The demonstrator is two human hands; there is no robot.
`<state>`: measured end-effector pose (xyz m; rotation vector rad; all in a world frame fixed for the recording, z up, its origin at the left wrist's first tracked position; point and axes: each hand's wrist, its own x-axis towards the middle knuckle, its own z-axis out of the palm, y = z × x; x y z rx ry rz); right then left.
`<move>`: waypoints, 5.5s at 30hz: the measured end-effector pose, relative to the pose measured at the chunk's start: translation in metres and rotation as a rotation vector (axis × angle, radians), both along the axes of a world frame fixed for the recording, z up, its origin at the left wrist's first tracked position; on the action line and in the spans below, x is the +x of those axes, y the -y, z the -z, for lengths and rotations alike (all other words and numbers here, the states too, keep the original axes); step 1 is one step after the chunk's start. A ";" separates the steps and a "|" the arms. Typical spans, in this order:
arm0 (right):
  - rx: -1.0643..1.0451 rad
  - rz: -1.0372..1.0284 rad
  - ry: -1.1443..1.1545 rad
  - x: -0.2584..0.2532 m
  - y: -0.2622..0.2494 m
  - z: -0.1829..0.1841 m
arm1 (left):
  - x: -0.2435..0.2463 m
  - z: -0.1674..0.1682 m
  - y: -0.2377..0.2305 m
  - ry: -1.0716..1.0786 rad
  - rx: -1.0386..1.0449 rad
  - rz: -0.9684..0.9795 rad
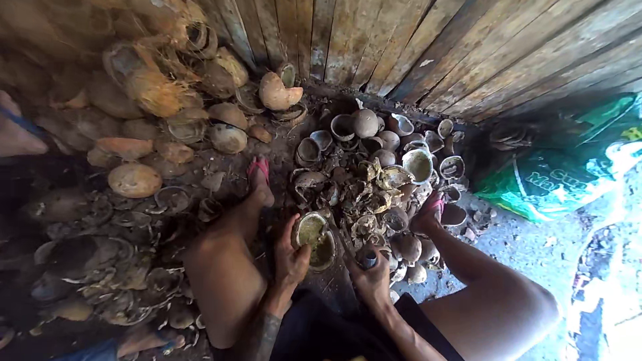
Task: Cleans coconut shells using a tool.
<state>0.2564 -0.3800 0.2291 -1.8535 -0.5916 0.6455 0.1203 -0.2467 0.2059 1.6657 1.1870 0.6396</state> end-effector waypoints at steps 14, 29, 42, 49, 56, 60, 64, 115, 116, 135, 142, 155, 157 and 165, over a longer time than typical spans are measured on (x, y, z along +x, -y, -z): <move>0.056 -0.012 -0.074 0.003 0.005 0.014 | -0.003 0.006 0.000 0.013 0.007 0.005; 0.006 -0.127 -0.075 0.065 -0.012 0.060 | -0.002 0.005 -0.001 -0.051 0.003 0.046; -0.060 0.288 -0.387 -0.001 0.003 0.033 | -0.005 0.016 -0.003 0.016 0.175 0.104; -0.023 -0.171 -0.271 0.084 -0.027 0.091 | -0.005 0.017 -0.007 0.006 0.141 0.112; -0.126 0.217 -0.718 0.009 0.028 0.041 | -0.011 0.012 -0.005 0.036 0.083 0.155; -0.384 0.046 -0.602 0.062 -0.012 0.025 | 0.004 0.014 -0.012 0.103 -0.025 0.112; -0.374 -0.349 -0.253 0.089 -0.037 0.021 | 0.010 0.007 -0.014 0.095 -0.028 0.094; -0.071 0.244 -0.244 -0.020 0.024 -0.013 | 0.009 0.002 0.012 0.032 0.120 -0.003; -0.068 0.277 -0.261 -0.018 0.017 -0.003 | 0.008 0.003 0.011 0.037 0.119 0.006; -0.121 -0.016 -0.331 0.045 -0.012 0.059 | -0.004 0.018 -0.012 0.148 0.061 0.132; -0.170 -0.743 0.005 0.098 -0.089 0.039 | 0.000 0.013 -0.009 0.114 0.065 0.047; 0.039 0.024 0.087 0.037 -0.018 0.060 | 0.001 0.017 -0.016 0.075 0.065 0.090; 0.141 -0.078 0.085 0.064 -0.026 0.093 | 0.001 0.013 -0.013 0.057 0.033 0.106; -0.021 0.109 -0.212 0.007 0.013 0.035 | -0.008 0.002 -0.019 0.067 0.001 0.035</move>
